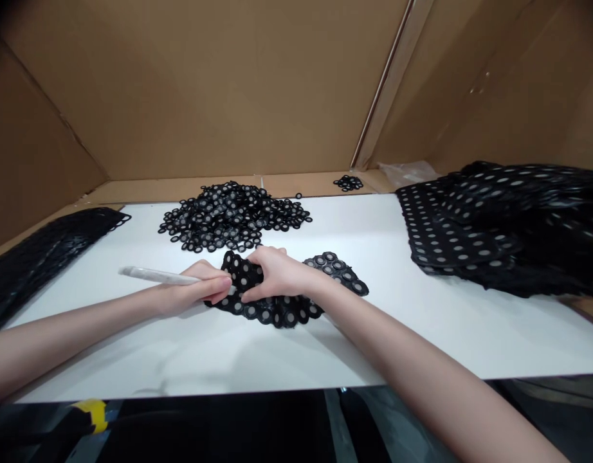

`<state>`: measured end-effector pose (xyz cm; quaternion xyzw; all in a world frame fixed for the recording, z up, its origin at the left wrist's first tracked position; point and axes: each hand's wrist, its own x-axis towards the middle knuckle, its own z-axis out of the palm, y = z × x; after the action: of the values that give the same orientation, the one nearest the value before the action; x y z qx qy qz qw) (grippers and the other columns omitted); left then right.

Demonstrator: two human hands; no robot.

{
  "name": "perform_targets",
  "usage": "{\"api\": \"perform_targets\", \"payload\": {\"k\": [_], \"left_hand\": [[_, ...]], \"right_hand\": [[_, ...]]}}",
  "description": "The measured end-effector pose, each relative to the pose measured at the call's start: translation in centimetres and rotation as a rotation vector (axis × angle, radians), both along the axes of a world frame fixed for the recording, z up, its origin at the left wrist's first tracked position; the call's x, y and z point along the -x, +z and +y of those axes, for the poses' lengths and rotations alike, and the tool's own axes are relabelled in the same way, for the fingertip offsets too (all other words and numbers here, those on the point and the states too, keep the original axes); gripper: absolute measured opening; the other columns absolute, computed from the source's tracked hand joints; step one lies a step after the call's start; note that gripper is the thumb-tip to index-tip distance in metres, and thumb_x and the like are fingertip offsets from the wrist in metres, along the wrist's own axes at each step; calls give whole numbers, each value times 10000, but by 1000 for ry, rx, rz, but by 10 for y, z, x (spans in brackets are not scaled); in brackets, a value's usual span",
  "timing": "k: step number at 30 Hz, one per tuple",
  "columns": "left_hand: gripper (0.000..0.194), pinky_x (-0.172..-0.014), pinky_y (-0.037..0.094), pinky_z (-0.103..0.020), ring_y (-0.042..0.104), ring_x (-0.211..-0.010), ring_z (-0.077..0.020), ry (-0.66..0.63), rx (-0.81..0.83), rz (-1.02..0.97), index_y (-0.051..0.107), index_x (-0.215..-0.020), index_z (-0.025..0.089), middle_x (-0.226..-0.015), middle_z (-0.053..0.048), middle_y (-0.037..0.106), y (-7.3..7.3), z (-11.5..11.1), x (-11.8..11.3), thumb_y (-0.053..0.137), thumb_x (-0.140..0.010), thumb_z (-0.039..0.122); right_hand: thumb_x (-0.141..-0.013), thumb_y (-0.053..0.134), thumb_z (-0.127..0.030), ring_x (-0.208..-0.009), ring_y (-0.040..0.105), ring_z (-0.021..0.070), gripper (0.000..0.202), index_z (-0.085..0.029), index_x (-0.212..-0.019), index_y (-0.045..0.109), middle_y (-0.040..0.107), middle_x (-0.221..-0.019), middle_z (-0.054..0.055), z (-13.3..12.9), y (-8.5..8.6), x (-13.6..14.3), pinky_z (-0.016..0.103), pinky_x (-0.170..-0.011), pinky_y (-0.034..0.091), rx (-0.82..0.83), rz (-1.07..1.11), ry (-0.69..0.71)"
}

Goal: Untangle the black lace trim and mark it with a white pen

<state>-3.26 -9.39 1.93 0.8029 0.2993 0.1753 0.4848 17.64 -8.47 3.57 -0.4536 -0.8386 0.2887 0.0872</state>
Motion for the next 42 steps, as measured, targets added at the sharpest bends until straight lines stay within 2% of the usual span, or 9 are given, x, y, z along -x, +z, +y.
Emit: {"api": "perform_targets", "payload": {"k": [8, 12, 18, 21, 25, 28, 32, 38, 42], "left_hand": [[478, -553, 316, -213, 400, -523, -71, -136, -100, 107, 469, -548, 135, -538, 27, 449, 3, 3, -2, 402, -963, 362], [485, -560, 328, -202, 424, -535, -73, -124, -193, 108, 485, -570, 132, -556, 21, 469, 0, 1, 1, 370, -982, 360], [411, -631, 375, -208, 476, -600, -95, -143, -432, 2, 530, -684, 142, -646, -6, 537, -8, -1, 3, 322, -1002, 300], [394, -637, 384, -222, 463, -601, -106, -139, -520, -58, 530, -704, 144, -654, -18, 537, -9, -1, 3, 313, -1000, 286], [434, -594, 379, -206, 463, -561, -93, -86, -401, -86, 528, -651, 140, -599, -4, 522, -5, -5, 4, 327, -997, 307], [449, -538, 356, -190, 465, -519, -78, -107, -273, -74, 526, -605, 135, -552, 7, 511, -2, -9, 5, 377, -983, 323], [441, -526, 353, -173, 460, -507, -65, -109, -239, -48, 529, -598, 131, -547, 10, 515, -1, -11, 3, 393, -975, 316], [461, -504, 345, -187, 439, -496, -77, -93, -130, -11, 513, -590, 137, -519, 10, 478, 2, -9, 0, 393, -968, 371], [477, -502, 324, -211, 399, -495, -81, -93, 59, -9, 445, -551, 142, -501, 20, 415, 6, -9, 0, 398, -967, 372]], "right_hand": [[-628, 762, -373, -598, 331, 101, 484, -205, -594, 309, 319, -605, -69, -1, 1, 2, 268, -641, 272, -5, 3, 11], [-626, 750, -449, -629, 397, 125, 477, -205, -615, 341, 377, -619, -59, -2, 3, 1, 284, -678, 295, -4, -45, -19], [-496, 791, -565, -654, 424, 144, 597, -211, -613, 325, 403, -643, -48, -3, 4, 1, 300, -693, 324, 9, -104, -123], [-502, 786, -567, -639, 426, 141, 578, -209, -596, 342, 417, -634, -43, -3, 4, 1, 291, -659, 332, 43, -97, -145], [-570, 779, -471, -614, 446, 128, 431, -186, -584, 456, 460, -611, -41, -5, 6, 0, 275, -623, 342, 145, -11, -78], [-598, 776, -395, -627, 491, 130, 316, -166, -621, 560, 529, -626, -35, -6, 6, -1, 269, -624, 366, 176, 88, -24], [-620, 772, -352, -633, 529, 136, 245, -154, -663, 634, 575, -625, -29, -6, 4, -3, 264, -621, 394, 183, 166, 37], [-614, 773, -341, -637, 544, 145, 238, -151, -701, 659, 604, -645, -19, -6, 3, -5, 259, -594, 405, 185, 180, 60], [-596, 776, -326, -653, 533, 151, 246, -159, -690, 621, 578, -649, -24, -10, 6, -3, 269, -619, 402, 169, 168, 39]]}}
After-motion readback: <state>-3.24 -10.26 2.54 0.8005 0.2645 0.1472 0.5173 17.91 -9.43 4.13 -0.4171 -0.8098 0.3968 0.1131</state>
